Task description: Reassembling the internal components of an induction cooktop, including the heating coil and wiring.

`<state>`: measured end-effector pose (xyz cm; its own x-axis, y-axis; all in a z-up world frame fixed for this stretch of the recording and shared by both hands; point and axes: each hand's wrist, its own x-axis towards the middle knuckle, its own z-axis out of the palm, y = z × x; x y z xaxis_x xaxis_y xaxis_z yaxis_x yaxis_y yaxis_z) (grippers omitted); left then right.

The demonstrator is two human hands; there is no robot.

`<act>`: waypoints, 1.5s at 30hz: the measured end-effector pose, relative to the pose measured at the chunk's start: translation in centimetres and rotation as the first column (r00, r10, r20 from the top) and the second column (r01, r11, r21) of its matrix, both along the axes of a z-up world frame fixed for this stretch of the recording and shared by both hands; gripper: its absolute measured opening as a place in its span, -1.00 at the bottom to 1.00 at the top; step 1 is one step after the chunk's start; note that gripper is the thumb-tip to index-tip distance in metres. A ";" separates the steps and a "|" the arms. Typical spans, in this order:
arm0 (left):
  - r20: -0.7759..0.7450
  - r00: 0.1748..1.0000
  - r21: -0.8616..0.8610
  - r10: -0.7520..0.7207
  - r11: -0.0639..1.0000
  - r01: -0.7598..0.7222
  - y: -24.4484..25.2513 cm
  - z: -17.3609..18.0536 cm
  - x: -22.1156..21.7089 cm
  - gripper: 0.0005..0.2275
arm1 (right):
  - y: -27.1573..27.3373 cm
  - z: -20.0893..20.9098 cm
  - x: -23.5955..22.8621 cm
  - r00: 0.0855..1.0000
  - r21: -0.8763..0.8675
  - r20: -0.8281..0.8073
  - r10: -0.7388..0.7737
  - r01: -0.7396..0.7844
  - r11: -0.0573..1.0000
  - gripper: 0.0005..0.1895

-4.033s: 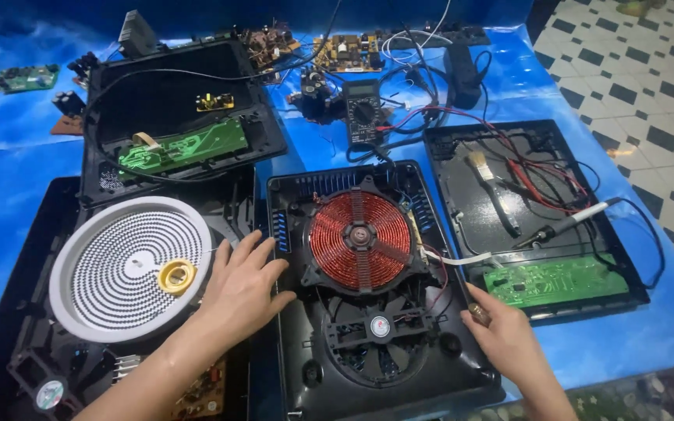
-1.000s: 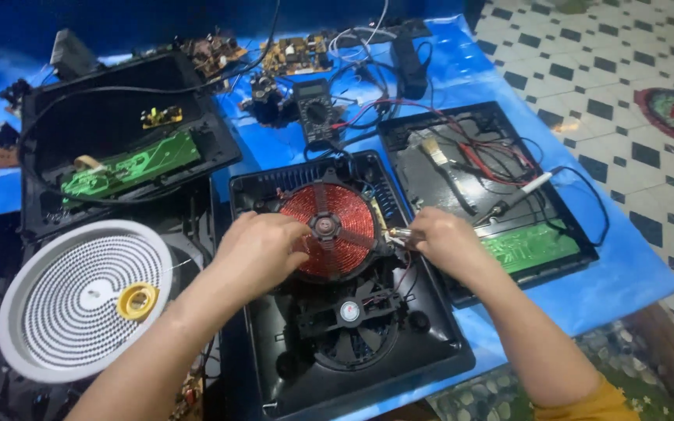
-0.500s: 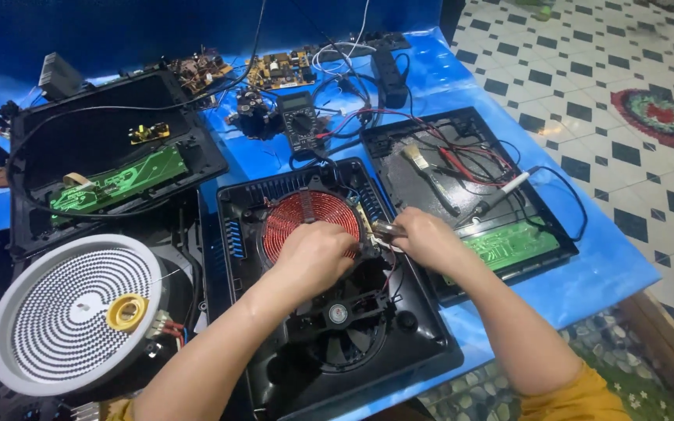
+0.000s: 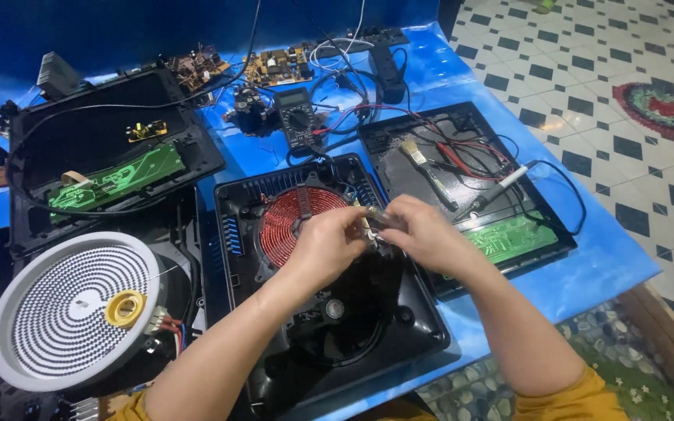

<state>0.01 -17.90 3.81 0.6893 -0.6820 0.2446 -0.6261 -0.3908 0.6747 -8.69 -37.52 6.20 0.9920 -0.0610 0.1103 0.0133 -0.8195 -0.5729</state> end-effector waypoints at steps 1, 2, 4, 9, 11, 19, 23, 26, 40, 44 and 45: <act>0.000 1.000 0.000 0.000 1.000 0.000 -0.1 0.1 -0.3 -0.59 | 0.1 -0.2 0.1 1.000 0.000 0.000 0.000 0.000 1.000 -0.82; -0.008 1.000 -0.015 0.010 1.000 -0.010 -0.1 0.2 -0.5 -0.66 | 0.3 -0.5 0.2 1.000 0.059 0.007 0.012 -0.012 0.998 -0.83; -0.017 1.000 -0.028 0.023 0.999 -0.024 0.0 0.0 -0.6 -0.72 | 0.6 -1.2 0.5 1.000 0.119 0.014 0.026 -0.028 0.993 -0.84; -0.075 0.995 -0.129 0.070 0.989 -0.079 0.3 0.6 -0.8 -0.78 | 1.2 -1.7 1.1 0.999 0.175 0.041 0.016 -0.023 0.984 -0.90; -0.092 0.994 -0.146 0.056 0.987 -0.069 0.6 0.9 -0.9 -0.78 | 1.5 -2.1 1.3 0.999 0.197 0.050 0.008 -0.018 0.980 -0.88; -0.086 0.996 -0.151 0.035 0.987 -0.048 1.0 0.4 -0.1 -0.82 | 1.4 -4.3 2.3 0.996 0.293 0.074 -0.048 0.024 0.956 -0.76; -0.018 0.999 -0.210 0.034 0.977 -0.037 1.0 -2.1 1.6 -0.76 | 1.8 -2.7 1.0 0.938 0.402 0.318 -0.134 -0.005 0.916 -0.82; -0.042 0.998 -0.230 0.052 0.971 -0.061 0.7 -3.3 2.4 -0.81 | 0.1 -3.5 0.7 0.901 0.522 0.391 -0.186 -0.050 0.851 -0.84; -0.129 0.987 -0.252 0.093 0.960 -0.124 0.9 -4.9 2.4 -0.74 | -1.2 -6.6 0.5 0.806 0.636 0.538 -0.248 -0.194 0.747 -0.49; -0.108 0.988 -0.315 0.107 0.939 -0.136 1.7 -3.1 3.5 -0.80 | -0.5 -5.4 -0.2 0.807 0.562 0.541 -0.238 -0.137 0.816 -0.78; -0.104 0.987 -0.350 0.119 0.925 -0.149 2.3 -2.0 3.9 -0.83 | -0.2 -4.9 -0.4 0.813 0.540 0.524 -0.254 -0.086 0.837 -0.93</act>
<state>3.88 -15.62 1.76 0.7951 -0.4600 0.3952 -0.5238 -0.1924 0.8298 -9.05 -37.70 1.32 0.7484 -0.3565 0.5593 0.4112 -0.4122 -0.8130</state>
